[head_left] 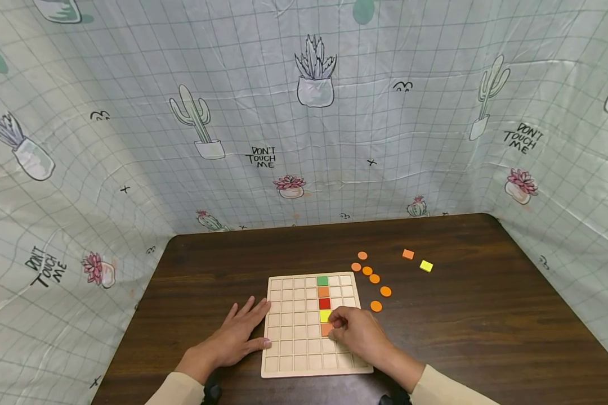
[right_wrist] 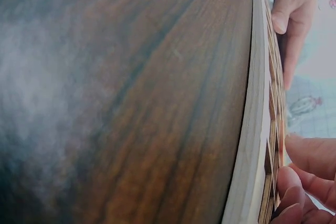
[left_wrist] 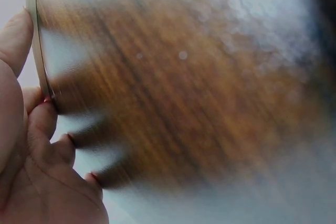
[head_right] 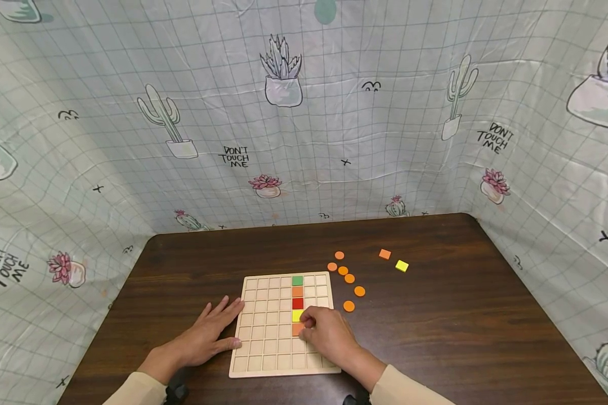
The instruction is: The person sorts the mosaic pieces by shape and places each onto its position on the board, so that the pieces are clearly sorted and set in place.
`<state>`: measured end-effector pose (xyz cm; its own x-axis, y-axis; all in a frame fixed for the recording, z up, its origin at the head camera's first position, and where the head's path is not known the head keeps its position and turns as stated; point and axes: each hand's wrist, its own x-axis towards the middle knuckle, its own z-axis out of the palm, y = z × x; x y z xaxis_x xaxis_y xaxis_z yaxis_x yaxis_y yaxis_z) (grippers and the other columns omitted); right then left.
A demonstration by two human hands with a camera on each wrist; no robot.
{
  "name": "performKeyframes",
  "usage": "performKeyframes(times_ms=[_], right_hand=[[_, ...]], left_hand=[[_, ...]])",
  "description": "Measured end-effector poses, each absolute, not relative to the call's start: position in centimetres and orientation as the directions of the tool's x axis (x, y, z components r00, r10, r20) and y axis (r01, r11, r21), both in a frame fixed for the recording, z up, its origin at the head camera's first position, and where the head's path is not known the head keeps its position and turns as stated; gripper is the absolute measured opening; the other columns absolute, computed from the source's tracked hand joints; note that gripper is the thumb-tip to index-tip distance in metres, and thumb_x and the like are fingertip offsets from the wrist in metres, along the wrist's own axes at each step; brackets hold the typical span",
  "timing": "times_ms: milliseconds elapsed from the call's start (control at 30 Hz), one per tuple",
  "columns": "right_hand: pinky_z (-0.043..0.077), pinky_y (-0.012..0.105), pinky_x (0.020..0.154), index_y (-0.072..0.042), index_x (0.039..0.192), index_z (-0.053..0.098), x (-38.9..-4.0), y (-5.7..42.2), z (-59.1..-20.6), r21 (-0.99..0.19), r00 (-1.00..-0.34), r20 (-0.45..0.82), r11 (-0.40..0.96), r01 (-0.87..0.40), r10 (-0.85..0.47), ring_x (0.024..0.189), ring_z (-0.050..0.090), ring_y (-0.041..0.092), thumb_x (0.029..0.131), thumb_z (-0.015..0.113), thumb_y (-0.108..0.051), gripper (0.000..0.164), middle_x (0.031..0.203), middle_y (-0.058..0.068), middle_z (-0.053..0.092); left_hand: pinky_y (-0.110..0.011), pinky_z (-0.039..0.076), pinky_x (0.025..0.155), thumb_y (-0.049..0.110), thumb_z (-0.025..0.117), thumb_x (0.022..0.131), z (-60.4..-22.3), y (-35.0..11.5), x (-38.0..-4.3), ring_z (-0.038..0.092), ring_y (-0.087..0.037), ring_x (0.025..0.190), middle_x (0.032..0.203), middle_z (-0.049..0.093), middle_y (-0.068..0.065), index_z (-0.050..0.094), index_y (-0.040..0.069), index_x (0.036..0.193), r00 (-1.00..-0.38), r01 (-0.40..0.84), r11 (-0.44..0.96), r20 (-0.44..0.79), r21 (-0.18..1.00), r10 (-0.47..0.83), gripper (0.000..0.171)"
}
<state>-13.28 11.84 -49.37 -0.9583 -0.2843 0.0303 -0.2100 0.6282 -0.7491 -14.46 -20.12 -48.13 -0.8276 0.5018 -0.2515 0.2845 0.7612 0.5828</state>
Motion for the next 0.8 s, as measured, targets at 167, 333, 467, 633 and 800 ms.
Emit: performKeyframes(times_ms=[167, 333, 467, 633, 800], right_hand=[[0.047, 0.023, 0.063, -0.013, 0.096, 0.077, -13.3, 11.9, -49.3, -0.755, -0.961, 0.031, 0.623, -0.203, -0.276, 0.071, 0.055, 0.005, 0.086, 0.087, -0.008, 0.015, 0.082, -0.009, 0.066], [0.046, 0.022, 0.064, -0.012, 0.097, 0.077, -13.4, 12.1, -49.2, -0.767, -0.964, 0.042, 0.609, -0.2, -0.264, 0.071, 0.053, 0.005, 0.087, 0.086, -0.011, 0.013, 0.081, -0.01, 0.064], [0.046, 0.022, 0.063, -0.011, 0.097, 0.076, -13.7, 12.3, -49.1, -0.794, -0.967, 0.028, 0.582, -0.177, -0.255, 0.071, 0.053, 0.006, 0.089, 0.086, -0.013, 0.013, 0.08, -0.009, 0.064], [0.047, 0.021, 0.063, -0.009, 0.097, 0.076, -14.0, 12.7, -49.0, -0.811, -0.969, 0.033, 0.56, -0.169, -0.245, 0.07, 0.054, 0.006, 0.089, 0.084, -0.009, 0.011, 0.081, -0.007, 0.065], [0.047, 0.022, 0.062, -0.009, 0.098, 0.078, -14.5, 13.3, -48.5, -0.8, -0.979, 0.043, 0.58, -0.154, -0.2, 0.07, 0.054, 0.007, 0.09, 0.083, -0.008, 0.011, 0.082, -0.007, 0.066]], left_hand=[[-0.069, -0.004, 0.128, 0.044, 0.068, 0.101, -48.1, -20.1, -14.4, 0.006, -0.04, 0.164, 0.176, 0.022, -0.012, 0.026, 0.009, 0.169, -0.828, 0.279, 0.762, -0.256, 0.584, 0.499, 0.087], [-0.069, -0.004, 0.128, 0.044, 0.069, 0.101, -48.0, -20.0, -14.4, 0.006, -0.04, 0.164, 0.176, 0.022, -0.012, 0.026, 0.01, 0.169, -0.83, 0.273, 0.765, -0.259, 0.583, 0.494, 0.087], [-0.069, -0.004, 0.128, 0.043, 0.069, 0.101, -47.9, -20.0, -14.3, 0.007, -0.04, 0.164, 0.176, 0.022, -0.012, 0.026, 0.009, 0.169, -0.831, 0.27, 0.766, -0.261, 0.584, 0.492, 0.087], [-0.069, -0.004, 0.128, 0.044, 0.069, 0.101, -47.8, -20.0, -14.3, 0.007, -0.04, 0.164, 0.176, 0.022, -0.012, 0.026, 0.009, 0.169, -0.83, 0.275, 0.766, -0.259, 0.581, 0.494, 0.087], [-0.069, -0.004, 0.128, 0.044, 0.068, 0.102, -47.9, -20.1, -14.4, 0.006, -0.04, 0.164, 0.176, 0.022, -0.013, 0.025, 0.009, 0.169, -0.827, 0.281, 0.761, -0.255, 0.584, 0.501, 0.087]])
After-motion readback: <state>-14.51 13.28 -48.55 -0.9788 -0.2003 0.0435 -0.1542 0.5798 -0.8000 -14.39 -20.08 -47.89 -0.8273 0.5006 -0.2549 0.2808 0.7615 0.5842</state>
